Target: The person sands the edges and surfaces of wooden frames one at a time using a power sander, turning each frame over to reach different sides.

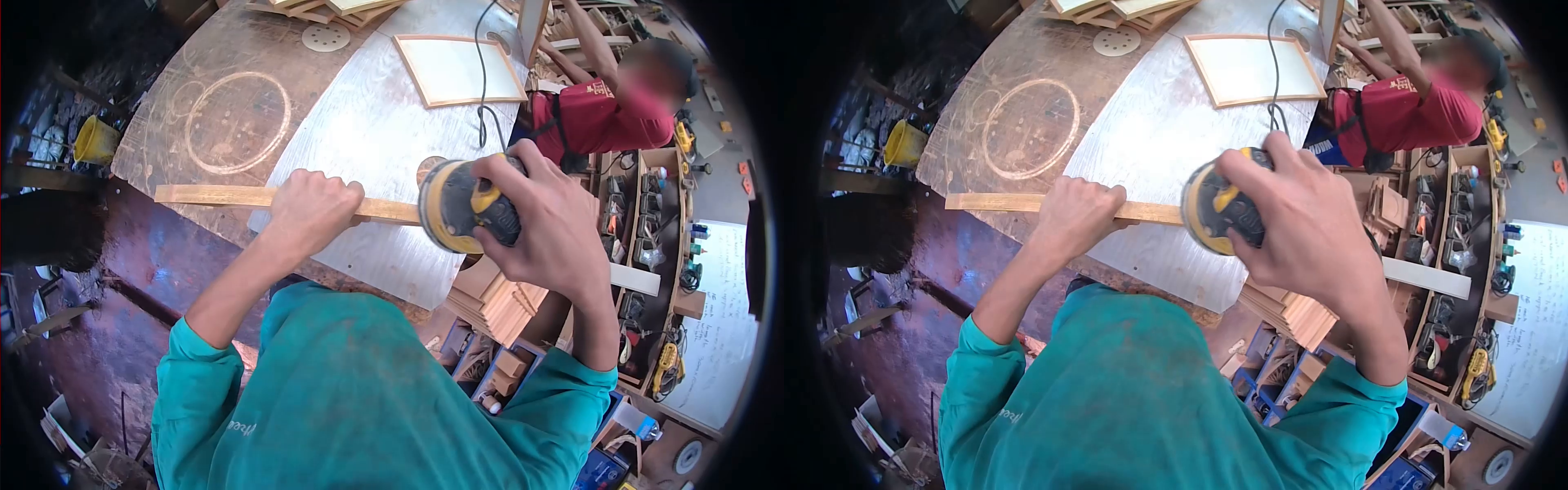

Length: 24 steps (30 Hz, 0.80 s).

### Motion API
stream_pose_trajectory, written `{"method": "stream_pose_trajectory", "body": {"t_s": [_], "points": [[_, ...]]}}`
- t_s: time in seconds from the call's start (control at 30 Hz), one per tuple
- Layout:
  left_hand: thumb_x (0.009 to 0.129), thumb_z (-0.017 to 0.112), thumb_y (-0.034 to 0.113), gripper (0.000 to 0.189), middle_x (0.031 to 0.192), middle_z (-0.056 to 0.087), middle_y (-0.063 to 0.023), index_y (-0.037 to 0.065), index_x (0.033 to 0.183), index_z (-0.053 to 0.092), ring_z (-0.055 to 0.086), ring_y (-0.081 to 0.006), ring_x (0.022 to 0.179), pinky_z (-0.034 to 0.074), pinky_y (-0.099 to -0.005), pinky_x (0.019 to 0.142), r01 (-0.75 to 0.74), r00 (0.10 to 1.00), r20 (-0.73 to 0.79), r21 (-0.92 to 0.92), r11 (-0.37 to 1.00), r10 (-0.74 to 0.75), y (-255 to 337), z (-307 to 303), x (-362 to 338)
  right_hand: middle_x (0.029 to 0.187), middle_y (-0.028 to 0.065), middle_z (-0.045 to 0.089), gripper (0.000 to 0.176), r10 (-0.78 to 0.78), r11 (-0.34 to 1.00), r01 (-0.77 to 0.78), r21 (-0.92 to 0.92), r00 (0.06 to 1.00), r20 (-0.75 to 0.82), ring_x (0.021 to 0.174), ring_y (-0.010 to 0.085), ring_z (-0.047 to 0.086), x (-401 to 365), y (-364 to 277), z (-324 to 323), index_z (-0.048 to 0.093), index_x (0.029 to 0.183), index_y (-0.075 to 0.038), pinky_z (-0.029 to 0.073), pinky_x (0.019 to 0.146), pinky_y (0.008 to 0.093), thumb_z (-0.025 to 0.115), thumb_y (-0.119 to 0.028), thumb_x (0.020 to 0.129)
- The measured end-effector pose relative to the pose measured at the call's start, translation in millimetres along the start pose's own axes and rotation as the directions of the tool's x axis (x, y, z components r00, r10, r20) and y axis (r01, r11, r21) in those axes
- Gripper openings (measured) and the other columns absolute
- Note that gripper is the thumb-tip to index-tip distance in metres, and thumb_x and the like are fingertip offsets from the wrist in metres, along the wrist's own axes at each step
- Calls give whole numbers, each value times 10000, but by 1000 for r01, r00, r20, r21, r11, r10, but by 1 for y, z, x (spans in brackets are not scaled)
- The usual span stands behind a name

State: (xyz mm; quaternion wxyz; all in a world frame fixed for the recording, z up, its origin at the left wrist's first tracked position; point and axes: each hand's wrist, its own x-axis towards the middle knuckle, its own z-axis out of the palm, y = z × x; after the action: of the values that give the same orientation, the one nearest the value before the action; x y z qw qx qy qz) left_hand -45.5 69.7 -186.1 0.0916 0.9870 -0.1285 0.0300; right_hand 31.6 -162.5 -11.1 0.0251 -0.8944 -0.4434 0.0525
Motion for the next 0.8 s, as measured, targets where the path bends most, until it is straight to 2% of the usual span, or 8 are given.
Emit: {"method": "stream_pose_trajectory", "body": {"t_s": [0.13,0.2,0.3,0.33,0.4,0.53,0.6,0.8], "points": [[787,787,468,414,613,664,-113,74,780,658,701,-300,617,503,-422,555,4,999,37,8,1000,-4,2,-5,1,989,123,543,536,-24,999,23,48,1000,3,877,354,619,10,-17,9,605,1129,-147,504,699,448,823,-146,639],[770,796,369,321,644,691,-123,71,749,679,719,-289,627,528,-406,548,-19,1000,19,-27,999,20,3,-11,2,977,125,541,519,-66,997,66,38,998,-1,870,352,616,13,-22,8,605,1119,-144,499,691,451,818,-138,645],[771,806,450,404,627,668,-117,74,793,658,696,-310,618,500,-432,559,-6,1000,-23,-20,1000,6,-2,-3,1,961,120,539,516,-67,997,68,20,997,-40,863,354,611,15,-11,8,602,1117,-139,494,683,450,811,-125,646],[771,806,450,404,627,668,-117,74,793,658,696,-310,618,500,-432,559,-26,1000,-10,-55,998,26,2,-1,2,956,117,539,518,-68,997,69,17,996,-51,863,353,611,12,-6,9,601,1117,-139,493,681,452,810,-123,643],[764,823,403,369,635,672,-113,75,794,658,692,-314,621,499,-430,567,48,997,59,-37,998,-46,1,-7,6,947,109,538,511,-44,999,44,-6,999,-27,857,359,612,8,-3,10,602,1115,-146,498,683,454,806,-123,647],[752,835,386,375,621,656,-129,67,755,638,675,-322,597,492,-439,549,11,1000,-17,-33,999,-11,0,-4,4,923,110,536,494,-40,999,41,16,997,-65,808,367,611,8,-8,12,604,1119,-152,491,664,455,789,-133,661],[749,836,395,389,610,643,-135,65,739,628,668,-328,588,489,-441,539,19,1000,-9,-29,999,-19,2,-6,4,922,114,540,500,-107,994,108,4,993,-47,799,365,614,9,-10,11,604,1121,-151,490,657,453,787,-143,656],[745,838,412,425,587,611,-140,60,709,603,651,-344,576,482,-446,529,18,998,-63,-59,998,-22,-2,-6,9,936,133,547,486,26,999,-25,26,999,-39,813,394,622,-25,33,5,578,1133,-137,486,693,484,784,-177,695]]}}
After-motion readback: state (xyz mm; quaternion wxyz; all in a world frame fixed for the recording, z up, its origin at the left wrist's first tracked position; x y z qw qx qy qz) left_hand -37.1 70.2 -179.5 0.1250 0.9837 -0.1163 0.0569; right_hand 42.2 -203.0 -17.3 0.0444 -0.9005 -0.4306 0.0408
